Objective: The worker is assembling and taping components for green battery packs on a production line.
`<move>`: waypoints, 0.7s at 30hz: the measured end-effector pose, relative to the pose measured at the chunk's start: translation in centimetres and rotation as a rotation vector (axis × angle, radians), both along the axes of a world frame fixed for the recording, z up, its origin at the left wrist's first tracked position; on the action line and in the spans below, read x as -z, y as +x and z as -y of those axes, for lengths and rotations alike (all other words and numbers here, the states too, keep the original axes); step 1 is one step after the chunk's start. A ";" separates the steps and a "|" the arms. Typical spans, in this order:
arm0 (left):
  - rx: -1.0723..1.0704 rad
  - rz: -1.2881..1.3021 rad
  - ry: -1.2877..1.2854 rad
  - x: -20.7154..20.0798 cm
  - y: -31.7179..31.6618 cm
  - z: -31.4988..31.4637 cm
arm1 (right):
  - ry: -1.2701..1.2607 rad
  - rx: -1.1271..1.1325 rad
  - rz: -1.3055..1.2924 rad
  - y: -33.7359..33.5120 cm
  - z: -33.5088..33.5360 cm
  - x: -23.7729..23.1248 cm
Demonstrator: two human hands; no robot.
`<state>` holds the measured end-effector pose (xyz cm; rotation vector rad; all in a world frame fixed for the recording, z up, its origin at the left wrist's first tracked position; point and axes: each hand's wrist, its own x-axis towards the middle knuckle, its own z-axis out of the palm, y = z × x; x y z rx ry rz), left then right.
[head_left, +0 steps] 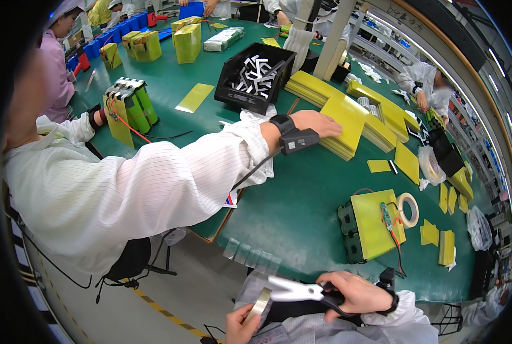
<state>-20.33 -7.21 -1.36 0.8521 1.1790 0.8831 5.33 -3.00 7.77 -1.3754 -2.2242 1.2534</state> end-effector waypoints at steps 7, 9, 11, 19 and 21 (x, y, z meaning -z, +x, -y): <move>0.060 0.014 0.067 -0.6 2.5 -1.1 | -0.012 0.428 -0.232 -5.1 -0.8 3.3; 0.053 0.000 0.065 -0.5 2.7 -1.1 | -0.082 0.428 -0.195 -5.7 -1.2 2.7; 0.048 -0.013 0.064 -0.5 2.8 -1.2 | -0.089 0.409 -0.095 -5.9 -1.4 2.9; 0.044 -0.031 0.075 -0.5 3.1 -1.4 | -0.126 0.418 -0.248 -6.0 -1.6 4.0; 0.041 -0.033 0.073 -0.4 3.0 -1.2 | -0.082 0.450 -0.220 -5.7 -2.0 4.5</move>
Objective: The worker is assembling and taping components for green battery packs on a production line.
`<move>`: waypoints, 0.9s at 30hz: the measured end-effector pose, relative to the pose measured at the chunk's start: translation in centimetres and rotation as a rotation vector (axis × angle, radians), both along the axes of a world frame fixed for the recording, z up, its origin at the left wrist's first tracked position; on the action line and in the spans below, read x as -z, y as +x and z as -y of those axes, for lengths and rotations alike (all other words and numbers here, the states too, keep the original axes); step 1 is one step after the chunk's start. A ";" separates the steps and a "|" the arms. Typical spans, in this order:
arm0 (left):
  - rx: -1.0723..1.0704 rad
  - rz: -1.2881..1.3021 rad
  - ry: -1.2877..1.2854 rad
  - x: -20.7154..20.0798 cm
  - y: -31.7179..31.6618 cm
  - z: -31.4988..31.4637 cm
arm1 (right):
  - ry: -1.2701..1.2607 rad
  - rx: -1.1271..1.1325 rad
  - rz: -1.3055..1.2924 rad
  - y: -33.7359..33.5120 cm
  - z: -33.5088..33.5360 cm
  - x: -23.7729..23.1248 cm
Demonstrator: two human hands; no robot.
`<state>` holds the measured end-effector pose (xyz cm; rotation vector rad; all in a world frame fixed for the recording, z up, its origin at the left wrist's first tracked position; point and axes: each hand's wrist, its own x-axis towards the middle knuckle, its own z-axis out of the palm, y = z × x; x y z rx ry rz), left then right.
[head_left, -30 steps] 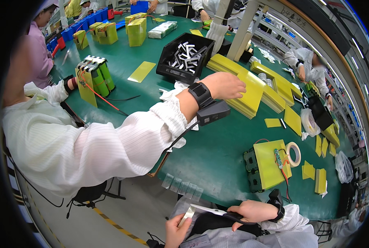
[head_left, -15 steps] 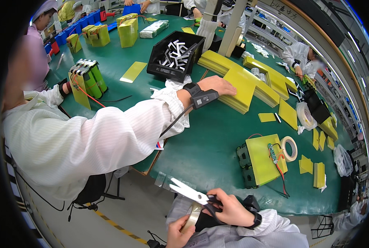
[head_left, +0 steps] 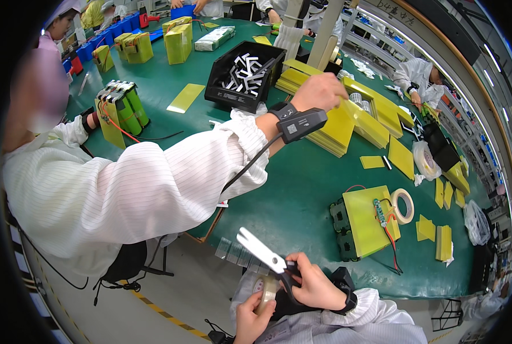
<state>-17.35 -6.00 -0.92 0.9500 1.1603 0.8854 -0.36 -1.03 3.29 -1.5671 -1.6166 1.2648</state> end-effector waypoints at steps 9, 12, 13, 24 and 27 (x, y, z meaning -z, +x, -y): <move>-0.004 0.010 0.020 0.6 -1.1 2.5 | 0.150 0.157 0.299 -0.6 -2.2 0.6; 0.001 0.005 0.039 0.8 -1.0 1.2 | 0.190 0.157 0.310 -0.7 -2.0 0.8; -0.002 -0.002 0.048 0.7 -0.7 0.4 | 0.212 0.158 0.313 -0.8 -2.0 0.8; -0.023 -0.072 0.085 0.4 0.3 -0.5 | 0.277 0.162 0.438 -1.1 -2.0 1.2; -0.026 -0.096 0.117 0.9 0.5 -0.6 | 0.367 0.185 0.617 -1.0 -1.9 1.0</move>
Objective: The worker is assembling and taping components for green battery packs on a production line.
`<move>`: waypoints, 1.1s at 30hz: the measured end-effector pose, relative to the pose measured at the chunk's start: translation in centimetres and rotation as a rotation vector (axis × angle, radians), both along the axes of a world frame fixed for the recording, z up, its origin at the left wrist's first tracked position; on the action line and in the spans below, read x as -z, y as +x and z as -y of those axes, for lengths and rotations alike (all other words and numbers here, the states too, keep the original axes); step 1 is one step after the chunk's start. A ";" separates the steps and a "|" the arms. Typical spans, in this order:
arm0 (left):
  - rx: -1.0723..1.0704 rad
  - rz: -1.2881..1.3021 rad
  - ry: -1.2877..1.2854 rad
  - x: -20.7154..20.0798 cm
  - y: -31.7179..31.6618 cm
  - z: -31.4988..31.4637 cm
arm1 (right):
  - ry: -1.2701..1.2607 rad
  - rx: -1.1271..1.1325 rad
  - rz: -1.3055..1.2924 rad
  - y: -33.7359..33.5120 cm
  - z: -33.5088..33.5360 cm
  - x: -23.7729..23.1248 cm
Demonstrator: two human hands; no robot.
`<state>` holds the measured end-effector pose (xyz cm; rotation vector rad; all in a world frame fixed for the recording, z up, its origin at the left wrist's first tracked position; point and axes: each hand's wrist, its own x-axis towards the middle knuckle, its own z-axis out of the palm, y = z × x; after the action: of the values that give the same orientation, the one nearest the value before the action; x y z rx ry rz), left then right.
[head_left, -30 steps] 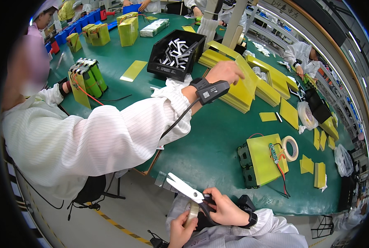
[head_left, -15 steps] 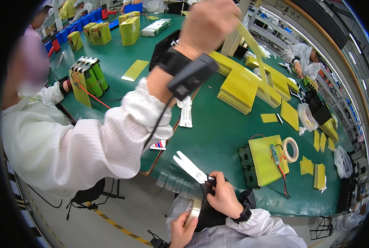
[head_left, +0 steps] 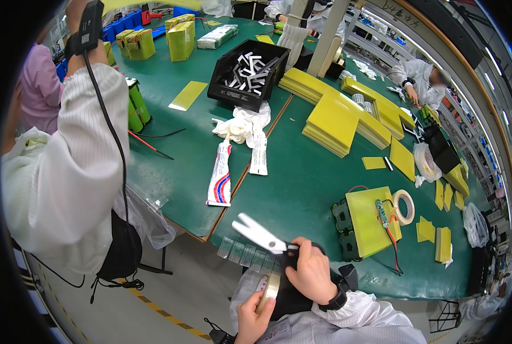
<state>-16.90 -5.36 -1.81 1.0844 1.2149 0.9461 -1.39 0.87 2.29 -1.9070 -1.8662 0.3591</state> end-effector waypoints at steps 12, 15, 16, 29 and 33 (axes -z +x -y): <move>0.157 -0.002 -0.243 6.8 -1.4 1.4 | -0.515 -0.308 -0.239 7.1 5.1 -7.1; 0.161 0.048 -0.272 3.0 -0.6 0.5 | -0.642 -0.356 -0.243 8.1 5.4 -7.3; -0.035 0.105 -0.095 0.1 -0.1 -0.2 | -0.702 -0.353 -0.246 8.3 5.4 -7.8; -0.045 0.103 -0.091 -1.0 -0.2 -0.2 | -0.869 -0.450 -0.220 9.8 4.3 -6.9; -0.047 0.090 -0.087 -1.2 -0.2 -0.2 | -0.871 -0.452 -0.254 9.7 4.0 -6.8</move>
<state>-17.06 -5.17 -0.60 0.9383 1.2017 0.9590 8.27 -3.10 9.13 -1.7224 -2.1232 1.7002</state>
